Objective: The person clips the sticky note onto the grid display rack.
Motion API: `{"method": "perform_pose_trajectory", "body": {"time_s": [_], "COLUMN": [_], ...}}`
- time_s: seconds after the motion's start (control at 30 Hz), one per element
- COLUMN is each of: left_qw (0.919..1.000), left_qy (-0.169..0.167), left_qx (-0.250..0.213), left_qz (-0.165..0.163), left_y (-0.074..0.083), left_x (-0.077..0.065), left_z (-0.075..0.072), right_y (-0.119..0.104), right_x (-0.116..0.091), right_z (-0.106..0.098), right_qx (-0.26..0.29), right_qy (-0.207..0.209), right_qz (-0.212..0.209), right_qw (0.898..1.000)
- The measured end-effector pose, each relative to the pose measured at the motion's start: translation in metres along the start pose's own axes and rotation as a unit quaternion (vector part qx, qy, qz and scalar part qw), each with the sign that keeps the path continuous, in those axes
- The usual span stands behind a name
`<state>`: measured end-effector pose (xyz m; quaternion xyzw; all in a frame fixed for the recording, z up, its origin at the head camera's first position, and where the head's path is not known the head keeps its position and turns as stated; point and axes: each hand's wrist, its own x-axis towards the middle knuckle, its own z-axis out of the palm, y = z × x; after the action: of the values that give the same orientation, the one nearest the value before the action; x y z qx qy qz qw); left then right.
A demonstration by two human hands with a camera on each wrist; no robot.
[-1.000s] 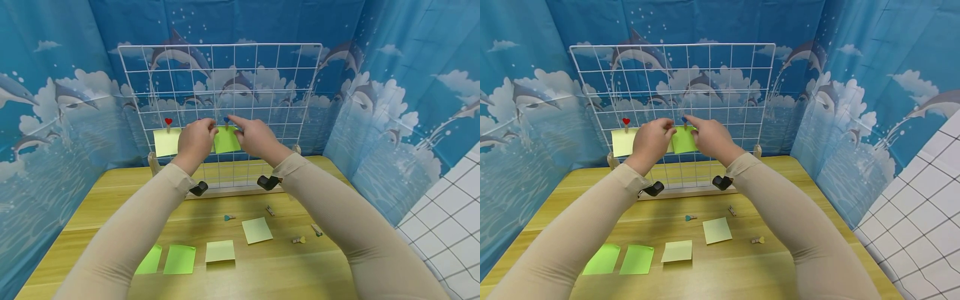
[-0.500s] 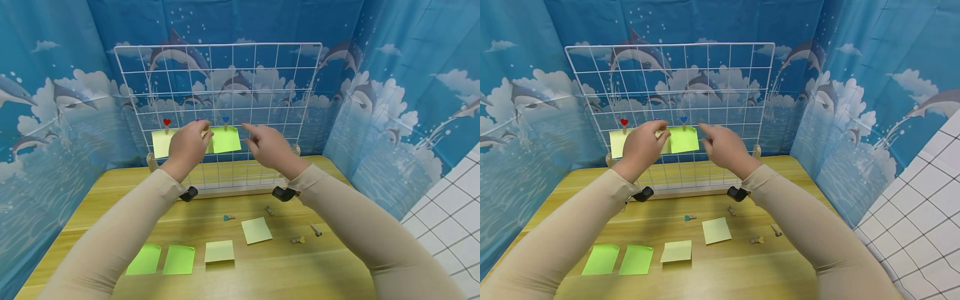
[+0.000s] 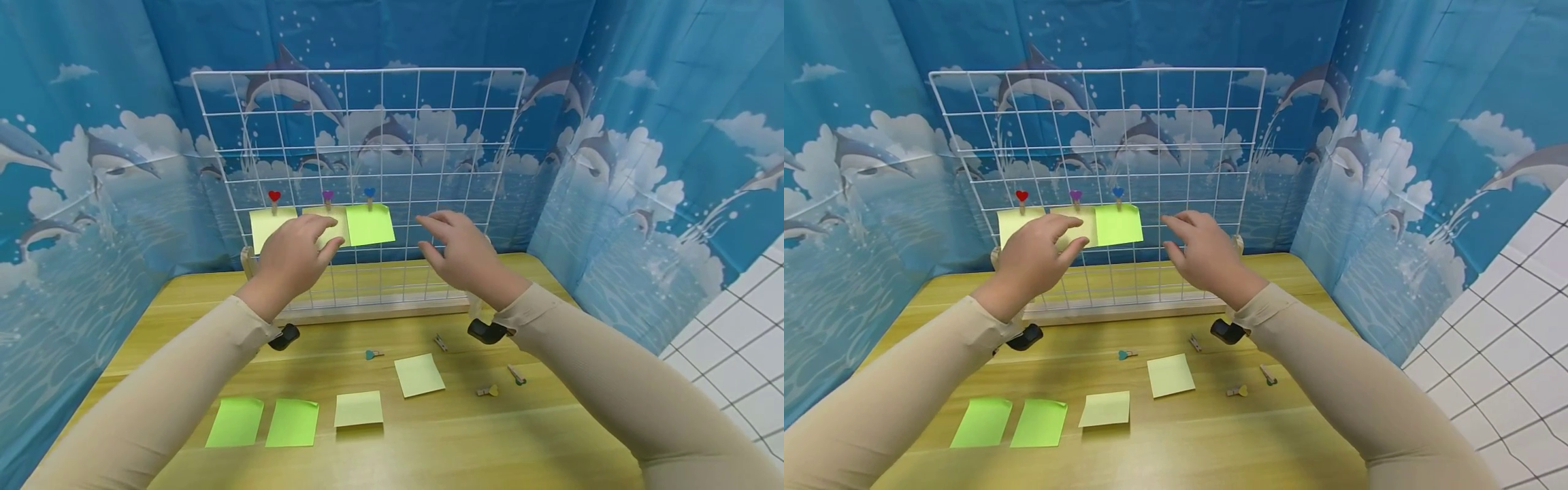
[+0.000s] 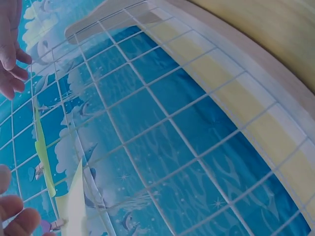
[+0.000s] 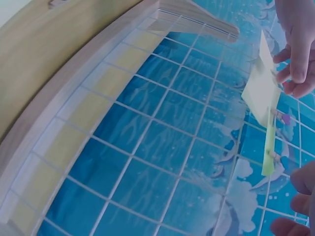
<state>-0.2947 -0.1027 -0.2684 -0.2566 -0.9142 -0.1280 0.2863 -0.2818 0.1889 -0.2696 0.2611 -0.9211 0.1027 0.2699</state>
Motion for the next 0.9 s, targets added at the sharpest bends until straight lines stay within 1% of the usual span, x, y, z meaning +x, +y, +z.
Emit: {"method": "perform_pose_trajectory", "body": {"time_s": [0.2,0.37,0.73,0.9], "left_qw": [0.9993,0.9981,0.9966,0.9952], "left_qy": [0.017,0.025,0.026,0.032], "left_qx": [0.016,0.023,0.042,0.053], "left_qz": [0.031,0.052,0.066,0.076], "left_y": [-0.006,-0.008,-0.007,-0.006], "left_x": [-0.014,-0.021,-0.034,-0.04], "left_z": [-0.001,-0.001,0.005,0.01], "right_y": [0.007,0.012,0.014,0.017], "right_x": [-0.01,-0.016,-0.026,-0.031], "right_z": [0.002,0.002,0.003,0.005], "right_qx": [-0.007,-0.003,0.014,0.001], "right_qy": [-0.002,-0.019,-0.062,-0.075], "right_qz": [-0.001,0.011,0.04,0.044], "right_qw": [1.0,1.0,0.997,0.996]}}
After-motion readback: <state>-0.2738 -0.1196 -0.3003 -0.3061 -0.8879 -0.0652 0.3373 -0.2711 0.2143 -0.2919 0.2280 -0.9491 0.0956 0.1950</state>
